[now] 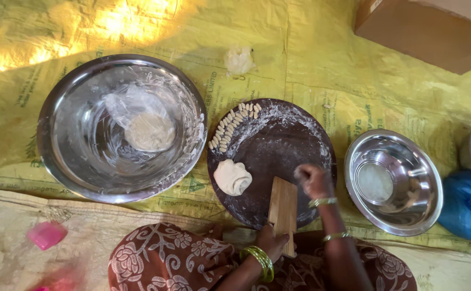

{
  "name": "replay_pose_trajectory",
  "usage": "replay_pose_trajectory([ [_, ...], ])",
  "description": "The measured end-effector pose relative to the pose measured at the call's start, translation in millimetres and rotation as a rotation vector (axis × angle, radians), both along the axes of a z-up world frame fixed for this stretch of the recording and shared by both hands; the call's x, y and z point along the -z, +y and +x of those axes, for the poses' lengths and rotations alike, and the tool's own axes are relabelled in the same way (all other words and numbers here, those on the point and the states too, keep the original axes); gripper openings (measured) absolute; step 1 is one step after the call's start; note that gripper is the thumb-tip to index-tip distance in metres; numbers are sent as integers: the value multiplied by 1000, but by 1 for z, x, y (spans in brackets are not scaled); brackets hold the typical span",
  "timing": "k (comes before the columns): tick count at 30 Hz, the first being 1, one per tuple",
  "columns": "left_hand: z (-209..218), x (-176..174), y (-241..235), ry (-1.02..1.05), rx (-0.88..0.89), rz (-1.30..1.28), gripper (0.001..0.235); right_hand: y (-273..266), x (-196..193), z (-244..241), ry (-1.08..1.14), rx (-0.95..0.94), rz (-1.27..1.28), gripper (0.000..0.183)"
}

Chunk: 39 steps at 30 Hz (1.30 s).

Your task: The person sits on the floor and uses a wooden tool to press and cut small pieces of dough from a larger lump on a round board. They roll the pieces into balls and place them on the board.

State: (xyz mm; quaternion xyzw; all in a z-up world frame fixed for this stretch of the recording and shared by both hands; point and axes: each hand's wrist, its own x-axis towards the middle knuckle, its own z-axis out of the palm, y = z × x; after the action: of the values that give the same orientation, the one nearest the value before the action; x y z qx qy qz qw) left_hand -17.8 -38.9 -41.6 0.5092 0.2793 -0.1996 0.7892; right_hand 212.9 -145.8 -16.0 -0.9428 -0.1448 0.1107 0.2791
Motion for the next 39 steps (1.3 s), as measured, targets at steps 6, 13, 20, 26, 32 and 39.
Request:
replay_pose_trajectory([
  [6, -1, 7, 0, -133, 34, 248, 36, -31, -11, 65, -554, -161, -112, 22],
  [13, 5, -35, 17, 105, 40, -99, 44, -63, -25, 22, -264, 209, 142, 16],
  [20, 8, -30, 16, 94, 7, 411, 61, -62, -29, -26, -315, 214, 313, 16],
  [26, -2, -23, 13, 64, 153, 641, 82, -92, 2, -27, -401, 335, 425, 13],
  [32, -15, -75, 31, 0, 318, 881, 75, -109, 31, -13, -245, 488, 1021, 19],
  [39, -12, -116, 64, 56, 474, 1301, 81, 12, 20, -92, -213, 39, 318, 14],
])
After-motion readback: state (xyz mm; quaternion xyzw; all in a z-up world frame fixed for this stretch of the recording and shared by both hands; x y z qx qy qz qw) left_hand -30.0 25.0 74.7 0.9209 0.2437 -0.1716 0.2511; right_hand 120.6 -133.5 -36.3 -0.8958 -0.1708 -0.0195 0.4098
